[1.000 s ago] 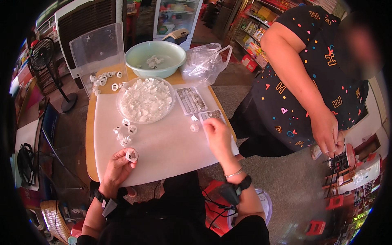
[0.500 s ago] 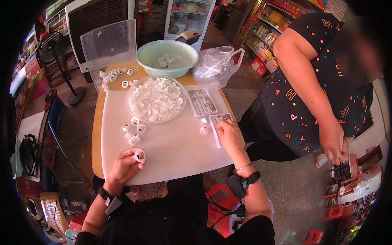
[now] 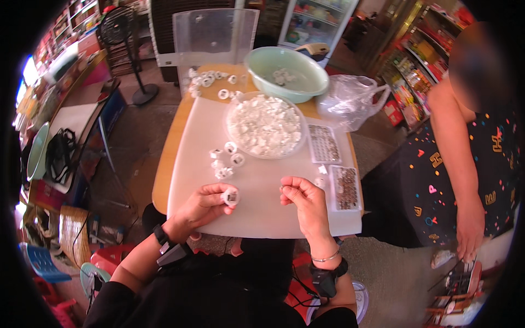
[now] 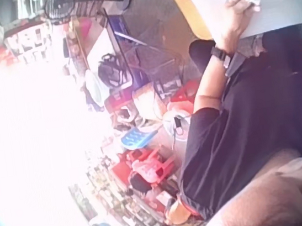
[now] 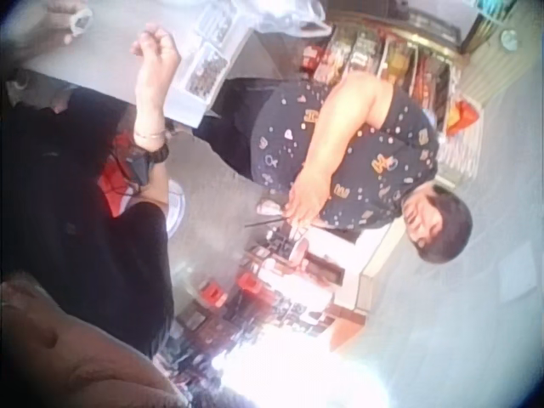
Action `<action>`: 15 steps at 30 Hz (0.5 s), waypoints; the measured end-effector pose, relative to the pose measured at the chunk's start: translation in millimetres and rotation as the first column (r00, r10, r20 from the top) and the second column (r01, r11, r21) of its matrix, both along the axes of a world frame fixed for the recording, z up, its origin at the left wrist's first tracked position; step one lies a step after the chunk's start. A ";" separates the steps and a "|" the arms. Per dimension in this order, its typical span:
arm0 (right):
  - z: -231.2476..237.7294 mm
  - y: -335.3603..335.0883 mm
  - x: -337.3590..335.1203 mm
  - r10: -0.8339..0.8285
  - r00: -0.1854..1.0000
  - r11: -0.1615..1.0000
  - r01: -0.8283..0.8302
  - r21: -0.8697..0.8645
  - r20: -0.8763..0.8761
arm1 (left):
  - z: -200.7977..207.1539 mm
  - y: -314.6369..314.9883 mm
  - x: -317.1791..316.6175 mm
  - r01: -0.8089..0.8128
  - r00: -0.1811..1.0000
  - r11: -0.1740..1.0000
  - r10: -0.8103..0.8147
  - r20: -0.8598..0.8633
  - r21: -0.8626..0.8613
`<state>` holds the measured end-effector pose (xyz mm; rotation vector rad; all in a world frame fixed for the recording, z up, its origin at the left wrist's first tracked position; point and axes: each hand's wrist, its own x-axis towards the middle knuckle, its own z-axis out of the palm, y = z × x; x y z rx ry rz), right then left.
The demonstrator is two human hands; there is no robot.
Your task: Assembling small white plastic parts by hand at a workbench.
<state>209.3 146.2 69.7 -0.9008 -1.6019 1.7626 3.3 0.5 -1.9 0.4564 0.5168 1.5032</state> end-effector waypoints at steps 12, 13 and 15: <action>1.9 -55.6 -48.7 0.052 0.996 0.971 -0.067 0.228 0.073 | 6.1 0.0 -1.3 0.033 0.999 0.999 -0.033 0.037 0.001; 3.1 -58.0 -50.8 0.056 0.996 0.971 -0.072 0.227 0.076 | 6.4 -0.1 -1.3 0.035 0.999 0.999 -0.035 0.030 0.004; 6.3 -62.3 -54.9 0.004 0.992 0.875 -0.064 0.480 0.126 | 6.3 -0.4 -1.2 0.031 0.999 0.999 -0.032 0.041 0.012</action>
